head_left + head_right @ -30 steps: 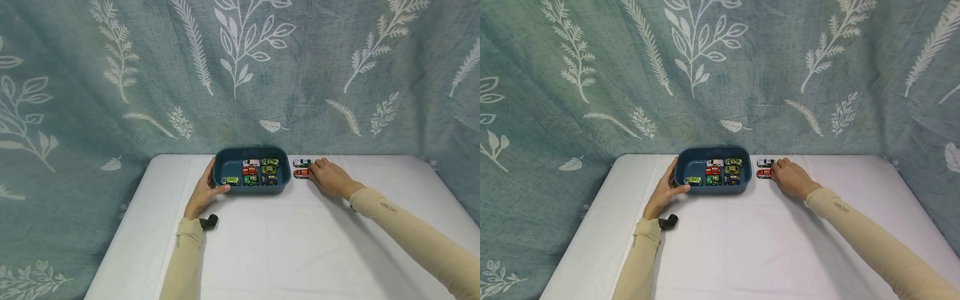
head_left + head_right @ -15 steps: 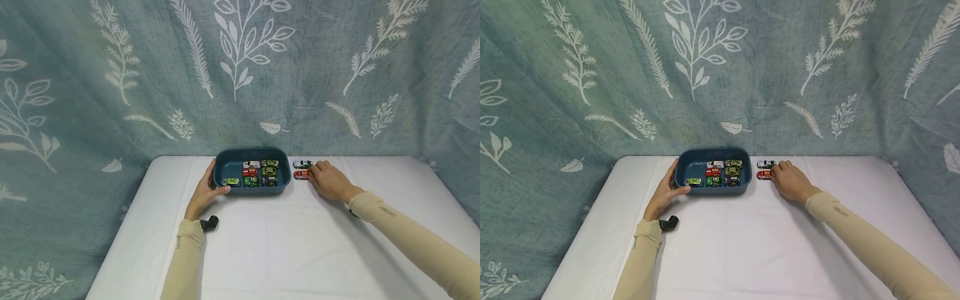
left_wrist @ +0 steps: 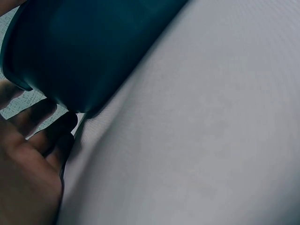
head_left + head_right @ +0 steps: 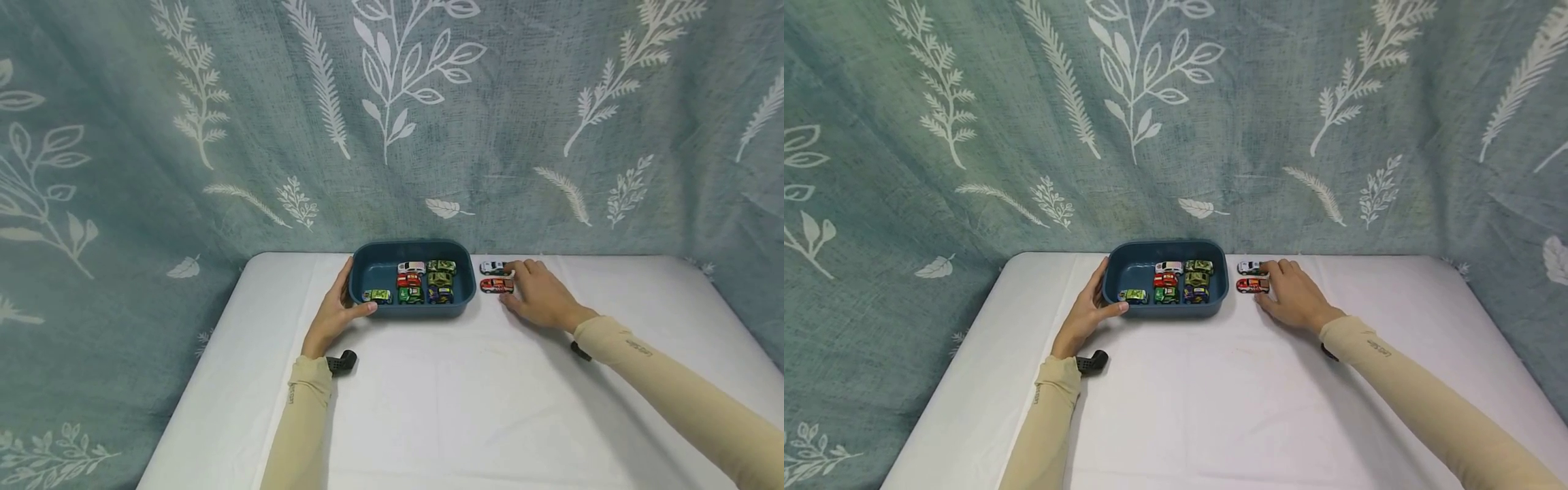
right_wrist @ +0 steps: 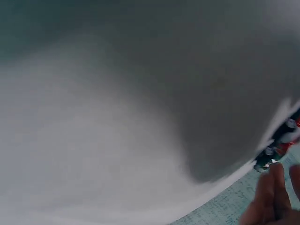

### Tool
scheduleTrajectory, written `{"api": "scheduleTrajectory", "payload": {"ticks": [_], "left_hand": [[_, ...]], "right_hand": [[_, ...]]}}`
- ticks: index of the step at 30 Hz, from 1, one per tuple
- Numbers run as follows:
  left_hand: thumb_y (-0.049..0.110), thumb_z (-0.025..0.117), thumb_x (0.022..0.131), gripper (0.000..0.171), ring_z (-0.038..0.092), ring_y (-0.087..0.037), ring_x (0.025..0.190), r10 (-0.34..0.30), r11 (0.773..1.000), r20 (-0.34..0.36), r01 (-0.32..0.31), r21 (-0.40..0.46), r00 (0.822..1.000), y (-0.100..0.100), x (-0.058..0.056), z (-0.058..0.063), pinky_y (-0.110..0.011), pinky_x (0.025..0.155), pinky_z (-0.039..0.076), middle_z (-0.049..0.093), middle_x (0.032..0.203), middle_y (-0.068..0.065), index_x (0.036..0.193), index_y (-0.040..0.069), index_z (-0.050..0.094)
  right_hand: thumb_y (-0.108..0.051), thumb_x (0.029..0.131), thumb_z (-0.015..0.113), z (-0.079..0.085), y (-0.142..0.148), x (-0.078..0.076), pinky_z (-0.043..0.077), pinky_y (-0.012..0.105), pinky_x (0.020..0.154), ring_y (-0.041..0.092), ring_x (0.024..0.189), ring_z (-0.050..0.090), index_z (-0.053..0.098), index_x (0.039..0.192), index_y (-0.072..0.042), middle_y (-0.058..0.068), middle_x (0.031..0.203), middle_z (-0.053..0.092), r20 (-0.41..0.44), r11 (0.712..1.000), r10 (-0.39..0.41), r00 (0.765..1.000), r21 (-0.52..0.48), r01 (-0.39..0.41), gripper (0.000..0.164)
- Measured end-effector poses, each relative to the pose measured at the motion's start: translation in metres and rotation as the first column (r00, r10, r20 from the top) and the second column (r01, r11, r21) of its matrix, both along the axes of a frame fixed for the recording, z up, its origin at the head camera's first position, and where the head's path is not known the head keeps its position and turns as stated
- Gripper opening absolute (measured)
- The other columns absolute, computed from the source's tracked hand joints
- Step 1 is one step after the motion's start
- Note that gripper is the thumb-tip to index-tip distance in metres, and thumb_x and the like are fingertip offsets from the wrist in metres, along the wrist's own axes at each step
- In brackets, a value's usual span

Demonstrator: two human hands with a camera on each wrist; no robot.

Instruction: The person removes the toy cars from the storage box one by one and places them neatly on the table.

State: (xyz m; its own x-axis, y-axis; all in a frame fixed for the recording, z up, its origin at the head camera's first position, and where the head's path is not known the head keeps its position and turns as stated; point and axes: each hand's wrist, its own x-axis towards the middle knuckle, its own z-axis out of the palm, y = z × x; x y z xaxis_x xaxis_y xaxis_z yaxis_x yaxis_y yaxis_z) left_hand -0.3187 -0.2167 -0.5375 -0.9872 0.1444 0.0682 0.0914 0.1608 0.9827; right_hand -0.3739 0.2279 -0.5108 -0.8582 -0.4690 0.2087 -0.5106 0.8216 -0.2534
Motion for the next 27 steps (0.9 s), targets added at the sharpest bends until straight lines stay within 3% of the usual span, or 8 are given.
{"api": "scheduleTrajectory", "payload": {"ticks": [6,13,17,21,27], "left_hand": [[0.015,0.086,0.089,0.112,0.016,-0.026,0.166,-0.003,1.000,-0.002,0.003,0.016,1.000,-0.002,-0.001,0.002,-0.050,0.135,0.020,0.014,0.179,0.005,0.172,0.034,0.012],[0.012,0.085,0.089,0.112,0.015,-0.025,0.166,-0.007,1.000,-0.005,0.007,0.021,1.000,-0.003,0.000,0.003,-0.049,0.135,0.019,0.013,0.179,0.005,0.172,0.033,0.012],[0.011,0.085,0.089,0.113,0.016,-0.025,0.166,0.002,1.000,-0.005,-0.002,0.026,1.000,-0.002,0.001,0.004,-0.049,0.135,0.020,0.014,0.179,0.005,0.172,0.033,0.012],[0.013,0.086,0.088,0.114,0.017,-0.027,0.165,0.008,1.000,-0.008,-0.008,0.016,1.000,-0.001,0.002,0.002,-0.051,0.134,0.020,0.015,0.179,0.004,0.172,0.033,0.013],[0.017,0.087,0.087,0.114,0.017,-0.026,0.165,-0.010,1.000,-0.013,0.010,0.018,1.000,0.001,0.005,0.000,-0.051,0.134,0.021,0.015,0.179,0.005,0.173,0.032,0.012]], "right_hand": [[-0.039,0.096,0.074,0.029,-0.016,-0.005,0.046,0.059,0.087,0.042,0.113,0.052,0.055,0.145,-0.004,0.027,0.129,0.057,0.048,0.989,-0.065,0.997,-0.133,0.071,0.063],[-0.045,0.097,0.073,0.069,-0.049,-0.016,0.036,0.072,0.107,0.049,0.137,0.040,0.066,0.140,-0.008,0.029,0.150,0.043,0.138,0.976,-0.050,0.989,-0.203,0.078,0.057],[-0.046,0.095,0.076,0.083,-0.079,-0.020,0.036,0.069,0.106,0.045,0.132,0.041,0.074,0.134,-0.013,0.025,0.144,0.047,0.184,0.981,0.024,0.983,-0.194,0.013,0.051],[-0.042,0.093,0.080,0.089,-0.114,-0.019,0.041,0.060,0.099,0.037,0.120,0.044,0.079,0.127,-0.018,0.019,0.131,0.053,0.221,0.987,0.137,0.966,-0.118,-0.113,0.042],[-0.041,0.092,0.082,0.090,-0.166,-0.016,0.041,0.046,0.087,0.027,0.102,0.046,0.084,0.118,-0.016,0.014,0.116,0.062,0.222,0.951,0.304,0.927,-0.013,-0.309,0.036]]}}
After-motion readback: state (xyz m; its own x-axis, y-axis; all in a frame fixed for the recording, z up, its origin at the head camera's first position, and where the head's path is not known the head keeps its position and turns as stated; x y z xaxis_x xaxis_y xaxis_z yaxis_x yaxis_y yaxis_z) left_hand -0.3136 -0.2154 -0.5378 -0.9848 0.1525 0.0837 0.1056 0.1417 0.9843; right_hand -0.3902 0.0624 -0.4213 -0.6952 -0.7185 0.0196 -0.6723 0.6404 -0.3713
